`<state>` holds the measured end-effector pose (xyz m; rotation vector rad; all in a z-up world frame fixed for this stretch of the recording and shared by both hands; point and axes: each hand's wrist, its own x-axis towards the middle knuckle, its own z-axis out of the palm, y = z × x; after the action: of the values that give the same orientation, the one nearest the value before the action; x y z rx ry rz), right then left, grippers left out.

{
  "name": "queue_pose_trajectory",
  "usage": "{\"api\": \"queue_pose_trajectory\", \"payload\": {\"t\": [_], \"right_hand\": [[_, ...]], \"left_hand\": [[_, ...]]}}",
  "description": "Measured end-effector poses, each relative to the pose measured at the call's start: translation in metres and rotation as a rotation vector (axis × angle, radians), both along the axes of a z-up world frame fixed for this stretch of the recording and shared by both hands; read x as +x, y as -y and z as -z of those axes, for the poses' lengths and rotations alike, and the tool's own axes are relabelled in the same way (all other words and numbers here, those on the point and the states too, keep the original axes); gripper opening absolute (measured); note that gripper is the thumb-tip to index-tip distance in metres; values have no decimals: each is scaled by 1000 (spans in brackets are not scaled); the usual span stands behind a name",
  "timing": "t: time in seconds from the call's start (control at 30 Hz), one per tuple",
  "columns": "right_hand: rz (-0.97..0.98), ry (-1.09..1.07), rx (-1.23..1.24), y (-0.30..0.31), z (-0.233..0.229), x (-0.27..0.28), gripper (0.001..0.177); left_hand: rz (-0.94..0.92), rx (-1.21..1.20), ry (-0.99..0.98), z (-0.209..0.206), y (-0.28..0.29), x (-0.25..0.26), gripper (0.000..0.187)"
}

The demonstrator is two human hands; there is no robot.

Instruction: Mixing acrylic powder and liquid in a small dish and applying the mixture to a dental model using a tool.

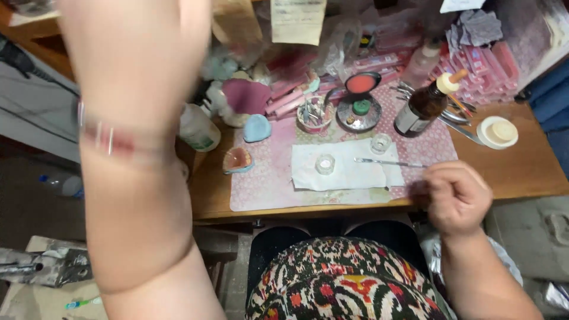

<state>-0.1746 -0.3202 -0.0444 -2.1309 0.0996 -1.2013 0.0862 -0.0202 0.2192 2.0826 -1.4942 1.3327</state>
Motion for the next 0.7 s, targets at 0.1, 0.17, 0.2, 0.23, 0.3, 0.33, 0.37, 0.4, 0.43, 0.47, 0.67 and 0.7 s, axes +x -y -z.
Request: {"api": "queue_pose_trajectory", "payload": {"t": [0.1,0.17,0.2,0.23,0.3,0.33,0.37,0.4,0.43,0.47,0.67,0.7], "right_hand": [[-301,-126,119,-27,-24,8,29],[-504,-258,130,-44,-52,23,54],[-765,-360,77,-52,-67,34,57],[-1026,-461,26,-59,-82,45,63],[-1115,-557,45,-58,-77,53,56],[-1220,-645,56,-57,-73,57,49],[-1216,-650,67,-59,-71,58,49],[-1229,-644,59,-61,-68,59,46],[-1242,-638,52,-63,-66,61,45],[-1243,-639,63,-67,-63,62,45],[-1106,-569,99,-89,-37,61,28],[-901,-465,52,-94,-29,62,32]], "left_hand": [[233,150,-178,24,14,-47,13],[454,276,-341,62,24,-77,26],[566,292,-401,84,24,-90,13],[677,309,-461,106,25,-102,8],[691,285,-419,121,20,-105,8],[686,259,-369,129,18,-106,11],[693,262,-378,135,16,-104,11],[678,286,-330,140,13,-102,14],[663,311,-281,146,10,-99,17],[665,316,-290,151,9,-97,17],[649,311,-249,175,13,-88,37],[515,213,-216,182,16,-90,29]]}}
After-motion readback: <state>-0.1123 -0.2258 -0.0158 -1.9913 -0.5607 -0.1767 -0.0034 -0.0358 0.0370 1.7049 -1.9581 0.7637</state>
